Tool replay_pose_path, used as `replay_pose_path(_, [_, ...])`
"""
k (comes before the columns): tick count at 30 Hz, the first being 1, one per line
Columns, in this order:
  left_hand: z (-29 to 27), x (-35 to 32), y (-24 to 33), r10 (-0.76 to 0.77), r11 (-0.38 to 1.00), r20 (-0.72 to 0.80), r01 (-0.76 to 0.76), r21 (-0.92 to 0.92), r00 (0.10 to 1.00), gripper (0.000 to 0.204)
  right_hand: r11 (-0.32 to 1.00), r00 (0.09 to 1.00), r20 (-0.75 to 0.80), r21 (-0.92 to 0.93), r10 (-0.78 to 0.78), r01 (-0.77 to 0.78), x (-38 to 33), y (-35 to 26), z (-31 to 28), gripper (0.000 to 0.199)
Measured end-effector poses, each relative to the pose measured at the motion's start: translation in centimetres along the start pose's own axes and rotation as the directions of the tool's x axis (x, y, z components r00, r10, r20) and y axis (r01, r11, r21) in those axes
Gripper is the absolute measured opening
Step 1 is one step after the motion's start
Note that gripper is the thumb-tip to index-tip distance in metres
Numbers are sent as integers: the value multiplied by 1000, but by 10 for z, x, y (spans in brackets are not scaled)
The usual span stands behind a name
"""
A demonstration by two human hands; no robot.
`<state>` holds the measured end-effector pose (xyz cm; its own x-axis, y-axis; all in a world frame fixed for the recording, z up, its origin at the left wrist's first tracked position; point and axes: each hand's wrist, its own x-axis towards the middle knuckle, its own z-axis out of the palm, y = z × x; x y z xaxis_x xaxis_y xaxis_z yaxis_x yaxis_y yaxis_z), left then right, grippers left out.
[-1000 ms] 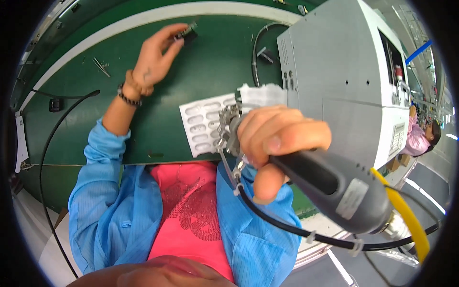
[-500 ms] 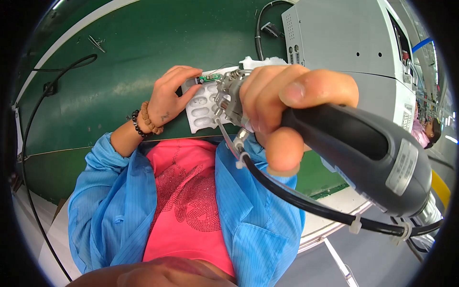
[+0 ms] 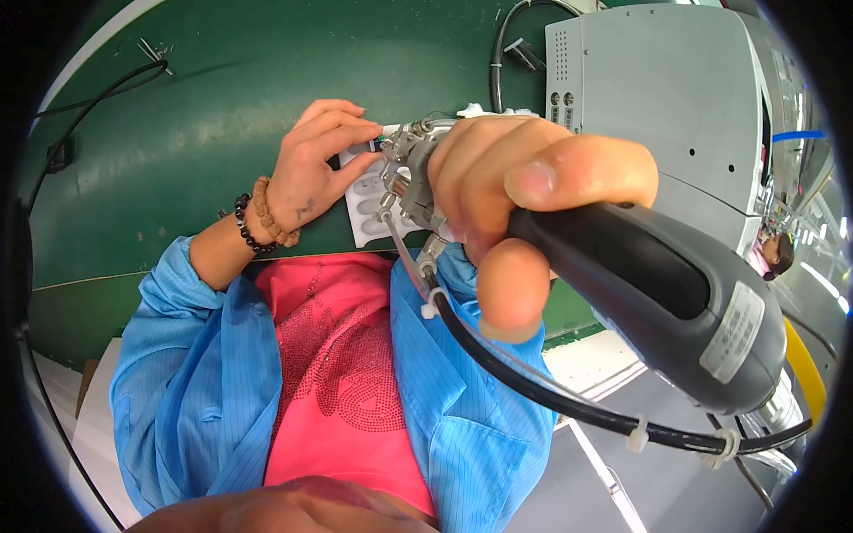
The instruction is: The person welds wires onto small green circuit boards using a handheld soldering iron, working on the boards as they rest on a white plastic tray.
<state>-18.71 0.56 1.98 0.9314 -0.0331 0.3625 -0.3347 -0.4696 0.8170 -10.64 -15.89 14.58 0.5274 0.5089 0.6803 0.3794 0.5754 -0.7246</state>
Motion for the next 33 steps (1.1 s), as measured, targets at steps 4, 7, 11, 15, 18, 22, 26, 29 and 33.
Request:
replay_pose_path(4, [-1, -2, 0, -19, 1000, 6, 19, -6, 1000, 28, 999, 999, 23, -11, 40, -40, 2, 0, 1, 50])
replay_pose_path(7, [-2, -3, 0, -26, 1000, 2, 26, -7, 1000, 28, 998, 998, 31, -22, 52, -51, 3, 2, 2, 50])
replay_pose_path(11, [-1, -3, 0, -30, 999, -2, 30, -21, 1000, 27, 998, 998, 3, -6, 69, -69, 5, 8, 10, 45])
replay_pose_path(15, [-4, -4, 2, -36, 998, -13, 35, -57, 999, 28, 994, 994, -18, -26, 108, -108, 13, 8, 19, 39])
replay_pose_path(18, [-10, -7, -1, -13, 996, -30, 10, -84, 999, 28, 991, 993, -99, 122, 70, -58, 15, 15, 28, 49])
replay_pose_path(22, [-20, -8, 3, 33, 997, -21, -34, -62, 999, 28, 996, 993, -106, 71, 57, -50, 18, 2, 33, 46])
replay_pose_path(26, [-7, -2, -3, 3, 999, -10, -3, -45, 1000, 26, 990, 987, -106, 55, -123, 129, 2, -33, -6, 46])
replay_pose_path(29, [-13, -1, 0, -16, 999, -20, 16, -31, 1000, 26, 979, 970, -150, 43, -190, 198, -8, -54, -10, 47])
replay_pose_path(33, [-33, 34, 9, -162, 982, 33, 164, -93, 986, 28, 976, 968, -137, 28, -211, 217, -11, -59, -16, 45])
